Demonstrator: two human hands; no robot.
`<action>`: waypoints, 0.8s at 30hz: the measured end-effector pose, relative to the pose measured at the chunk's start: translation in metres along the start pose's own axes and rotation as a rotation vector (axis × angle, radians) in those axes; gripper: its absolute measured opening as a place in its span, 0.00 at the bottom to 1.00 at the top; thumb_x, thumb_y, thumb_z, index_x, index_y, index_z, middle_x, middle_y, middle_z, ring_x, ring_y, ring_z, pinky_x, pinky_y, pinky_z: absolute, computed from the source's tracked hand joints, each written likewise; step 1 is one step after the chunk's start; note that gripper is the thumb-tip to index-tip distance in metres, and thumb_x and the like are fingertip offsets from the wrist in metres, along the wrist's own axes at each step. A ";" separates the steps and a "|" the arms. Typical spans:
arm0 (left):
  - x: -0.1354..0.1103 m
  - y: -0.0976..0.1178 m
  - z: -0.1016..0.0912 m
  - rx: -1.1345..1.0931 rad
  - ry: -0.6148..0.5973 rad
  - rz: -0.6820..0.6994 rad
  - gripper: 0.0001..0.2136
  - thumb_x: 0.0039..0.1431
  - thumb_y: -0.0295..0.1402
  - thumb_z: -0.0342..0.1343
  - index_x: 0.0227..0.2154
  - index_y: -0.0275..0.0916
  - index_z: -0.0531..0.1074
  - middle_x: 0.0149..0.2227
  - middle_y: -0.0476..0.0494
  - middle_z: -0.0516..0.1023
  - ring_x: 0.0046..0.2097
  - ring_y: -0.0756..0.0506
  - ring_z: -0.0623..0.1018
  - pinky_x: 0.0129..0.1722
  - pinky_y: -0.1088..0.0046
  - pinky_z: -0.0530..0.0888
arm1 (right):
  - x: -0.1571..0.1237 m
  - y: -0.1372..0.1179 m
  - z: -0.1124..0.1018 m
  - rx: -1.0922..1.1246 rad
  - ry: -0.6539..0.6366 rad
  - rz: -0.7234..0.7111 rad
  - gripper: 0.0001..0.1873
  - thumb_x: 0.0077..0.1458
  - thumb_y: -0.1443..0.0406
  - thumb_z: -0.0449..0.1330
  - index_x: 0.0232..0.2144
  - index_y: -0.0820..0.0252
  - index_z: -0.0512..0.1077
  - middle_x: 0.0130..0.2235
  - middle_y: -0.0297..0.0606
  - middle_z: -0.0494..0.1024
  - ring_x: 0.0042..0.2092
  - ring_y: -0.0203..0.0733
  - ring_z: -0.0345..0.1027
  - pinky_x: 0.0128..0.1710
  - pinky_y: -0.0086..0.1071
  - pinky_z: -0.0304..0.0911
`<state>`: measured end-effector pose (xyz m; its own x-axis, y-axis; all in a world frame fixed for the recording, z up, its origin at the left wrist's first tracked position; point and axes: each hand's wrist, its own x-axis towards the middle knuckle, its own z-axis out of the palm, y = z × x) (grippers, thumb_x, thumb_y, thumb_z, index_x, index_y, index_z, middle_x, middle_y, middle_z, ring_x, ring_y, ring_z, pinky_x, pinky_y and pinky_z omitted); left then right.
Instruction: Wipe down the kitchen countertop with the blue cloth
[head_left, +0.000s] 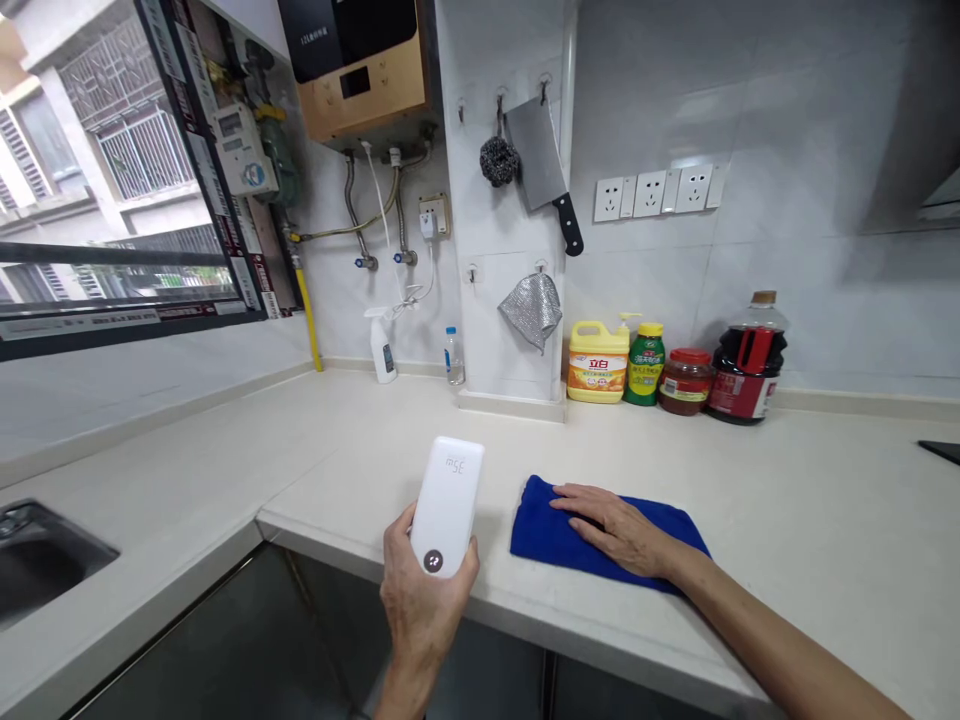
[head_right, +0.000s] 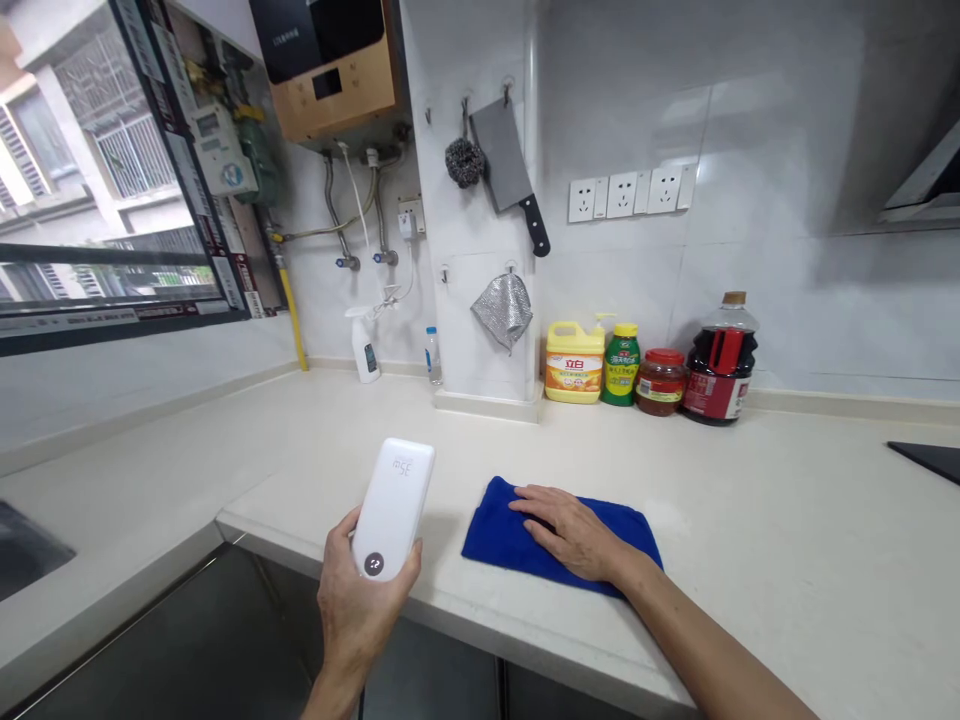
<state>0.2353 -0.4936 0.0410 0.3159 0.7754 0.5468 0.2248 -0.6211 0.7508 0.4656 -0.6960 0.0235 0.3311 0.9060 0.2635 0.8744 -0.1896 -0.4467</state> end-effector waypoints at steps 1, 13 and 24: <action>0.000 -0.001 -0.001 0.000 0.001 0.000 0.31 0.47 0.44 0.63 0.54 0.42 0.64 0.49 0.39 0.72 0.44 0.37 0.76 0.40 0.60 0.75 | 0.000 0.000 0.000 -0.005 0.000 0.000 0.26 0.70 0.48 0.45 0.63 0.43 0.65 0.68 0.33 0.64 0.69 0.48 0.53 0.69 0.51 0.50; 0.003 -0.013 0.000 0.020 0.018 -0.035 0.31 0.47 0.45 0.63 0.54 0.42 0.63 0.49 0.39 0.71 0.46 0.37 0.75 0.43 0.59 0.75 | 0.000 -0.002 -0.001 -0.017 -0.007 0.005 0.26 0.70 0.48 0.44 0.63 0.44 0.65 0.68 0.34 0.64 0.69 0.47 0.53 0.69 0.51 0.50; 0.028 -0.027 -0.012 0.112 0.054 -0.066 0.31 0.48 0.46 0.62 0.55 0.43 0.62 0.50 0.39 0.71 0.47 0.37 0.75 0.42 0.61 0.74 | 0.000 -0.001 0.000 -0.006 -0.021 0.027 0.26 0.70 0.47 0.45 0.63 0.41 0.65 0.68 0.32 0.63 0.69 0.46 0.52 0.70 0.49 0.49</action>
<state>0.2266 -0.4536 0.0404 0.2479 0.8179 0.5192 0.3459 -0.5753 0.7412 0.4645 -0.6962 0.0243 0.3474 0.9082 0.2334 0.8674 -0.2167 -0.4479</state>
